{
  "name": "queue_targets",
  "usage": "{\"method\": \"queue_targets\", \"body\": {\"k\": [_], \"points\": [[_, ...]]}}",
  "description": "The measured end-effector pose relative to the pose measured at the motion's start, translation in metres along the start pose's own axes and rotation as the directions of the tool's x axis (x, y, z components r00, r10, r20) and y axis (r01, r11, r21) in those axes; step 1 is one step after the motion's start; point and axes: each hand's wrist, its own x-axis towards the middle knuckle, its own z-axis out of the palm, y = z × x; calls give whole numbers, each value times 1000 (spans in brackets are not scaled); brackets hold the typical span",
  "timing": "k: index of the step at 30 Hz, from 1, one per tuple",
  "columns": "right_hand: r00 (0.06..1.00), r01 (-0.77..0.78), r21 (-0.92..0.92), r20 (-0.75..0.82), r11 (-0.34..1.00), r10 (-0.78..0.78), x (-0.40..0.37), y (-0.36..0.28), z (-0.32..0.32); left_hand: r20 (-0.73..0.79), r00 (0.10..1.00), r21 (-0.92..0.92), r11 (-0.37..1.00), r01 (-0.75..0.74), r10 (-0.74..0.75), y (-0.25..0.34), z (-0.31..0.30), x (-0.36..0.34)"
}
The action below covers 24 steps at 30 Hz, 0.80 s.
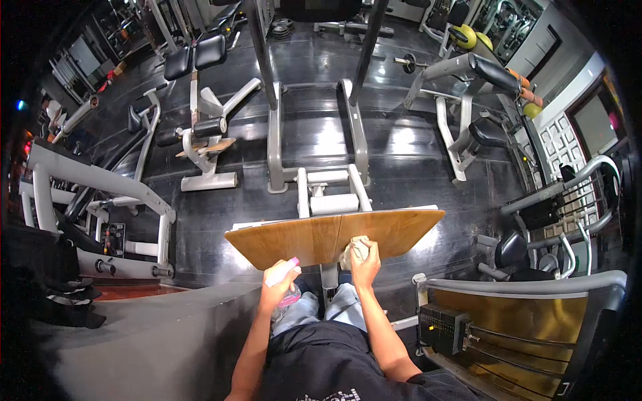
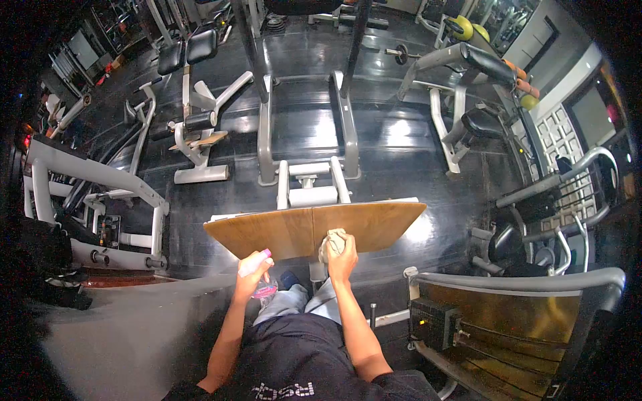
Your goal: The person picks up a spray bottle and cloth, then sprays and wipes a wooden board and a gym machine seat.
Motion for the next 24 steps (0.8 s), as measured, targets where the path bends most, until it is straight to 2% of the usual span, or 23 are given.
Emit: {"method": "queue_targets", "body": {"k": [2,3,5,6,9,13,17,19,21,22,24], "points": [[993,-118,28,-20,993,118,-8,10,5,-12,1000,-32,999,6,-7,0,-7,0],[993,-112,31,-18,993,113,-5,9,8,-13,999,-55,998,35,-36,1,-11,0],[959,-153,233,-197,960,201,1,6,17,-18,998,-78,995,64,-65,2,-19,0],[951,-187,156,-217,970,219,10,-11,13,-13,998,-64,996,65,-66,6,-22,-1],[953,-105,208,-259,973,158,27,-47,12,2,999,-45,998,49,-49,5,-31,1],[964,-34,270,-245,962,103,19,-57,29,19,999,-40,998,42,-42,2,-38,4],[980,-78,101,-177,992,95,-6,-37,41,31,996,-20,997,80,-79,2,-40,7],[983,-51,77,-170,996,64,-19,-18,49,40,996,-47,996,79,-78,6,-40,8],[971,-156,112,-167,981,174,-26,-8,52,37,996,-39,996,85,-84,9,-40,9],[971,-154,113,-169,982,171,-27,-7,54,33,995,-28,995,95,-94,10,-40,10],[943,-221,208,-205,953,263,-26,-12,55,48,996,-27,997,74,-73,5,-43,10]]}}
